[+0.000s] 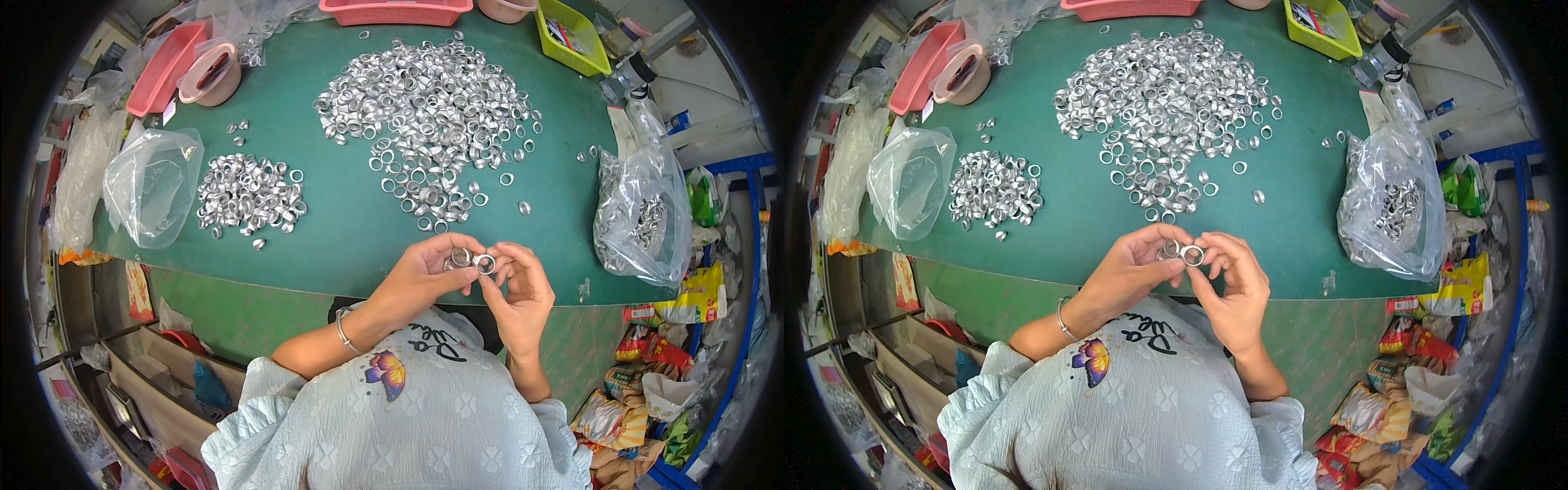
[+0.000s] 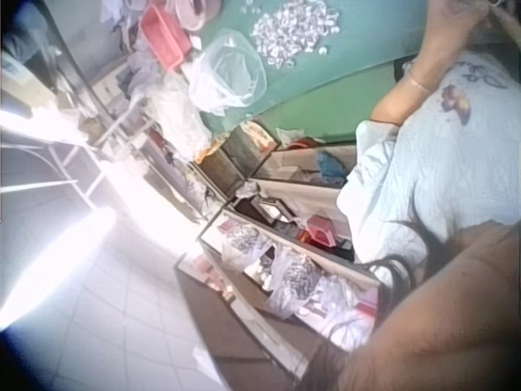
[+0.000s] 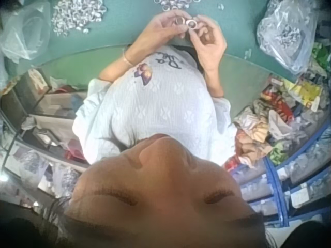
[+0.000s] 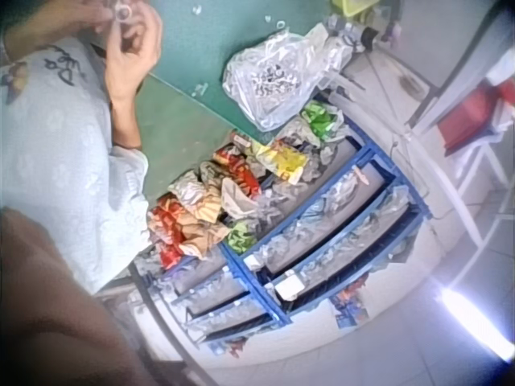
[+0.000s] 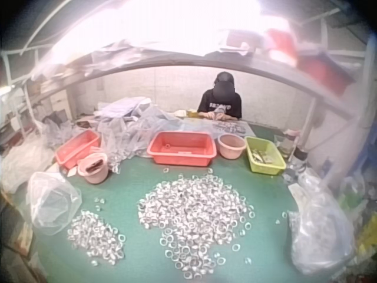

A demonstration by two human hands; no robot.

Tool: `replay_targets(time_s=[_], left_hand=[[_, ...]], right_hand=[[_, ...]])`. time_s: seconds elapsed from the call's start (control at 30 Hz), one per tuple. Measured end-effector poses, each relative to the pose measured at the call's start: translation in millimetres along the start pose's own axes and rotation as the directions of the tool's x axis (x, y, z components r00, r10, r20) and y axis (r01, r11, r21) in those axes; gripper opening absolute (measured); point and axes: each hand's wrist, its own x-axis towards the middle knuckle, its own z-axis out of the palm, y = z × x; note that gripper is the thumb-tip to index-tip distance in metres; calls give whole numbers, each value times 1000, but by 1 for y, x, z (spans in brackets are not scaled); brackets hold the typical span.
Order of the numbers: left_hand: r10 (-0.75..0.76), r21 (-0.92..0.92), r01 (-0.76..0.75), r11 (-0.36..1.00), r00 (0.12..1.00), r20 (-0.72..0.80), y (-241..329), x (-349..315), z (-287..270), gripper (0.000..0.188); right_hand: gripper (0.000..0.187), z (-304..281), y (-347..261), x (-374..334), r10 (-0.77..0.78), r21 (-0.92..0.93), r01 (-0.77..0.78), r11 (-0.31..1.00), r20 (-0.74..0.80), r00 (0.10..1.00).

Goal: The person sits at a green workbench and assembles small, silver metal components by hand. They pick up individual pieces from a large pile, fit them together, and place the finished assemblies into a separate pile on the table.

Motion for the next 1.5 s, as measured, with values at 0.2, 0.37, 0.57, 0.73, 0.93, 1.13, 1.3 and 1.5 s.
replay_targets(time_s=[0.2,0.37,0.57,0.73,0.93,1.13,1.3,1.5], left_hand=[[-5,10,5,1000,1000,-8,-1,1,-2,22],[-156,-259,143,955,987,-29,2,0,-5,20],[-228,-474,244,846,969,92,-23,11,-36,18],[-301,-339,234,911,941,-158,-24,13,-28,19],[-204,-222,166,961,966,-161,-22,16,-15,26],[-57,68,72,995,978,-199,-13,11,-5,29],[-5,64,17,998,982,-190,-8,10,-6,27],[2,-32,-4,999,997,-82,-4,7,-5,30]], right_hand=[[44,-5,2,2,-62,36,60,998,43,997],[35,-49,37,37,-13,-512,-39,858,-97,995],[22,-63,100,57,-117,-747,28,664,-66,991],[15,-48,84,51,335,169,-308,936,-168,927],[18,-17,46,22,235,244,-213,946,-64,970],[19,-5,25,14,-275,-371,256,893,2,961],[23,-9,19,17,-107,-44,107,993,-1,994],[36,-18,75,50,-40,-647,21,762,-16,999]])
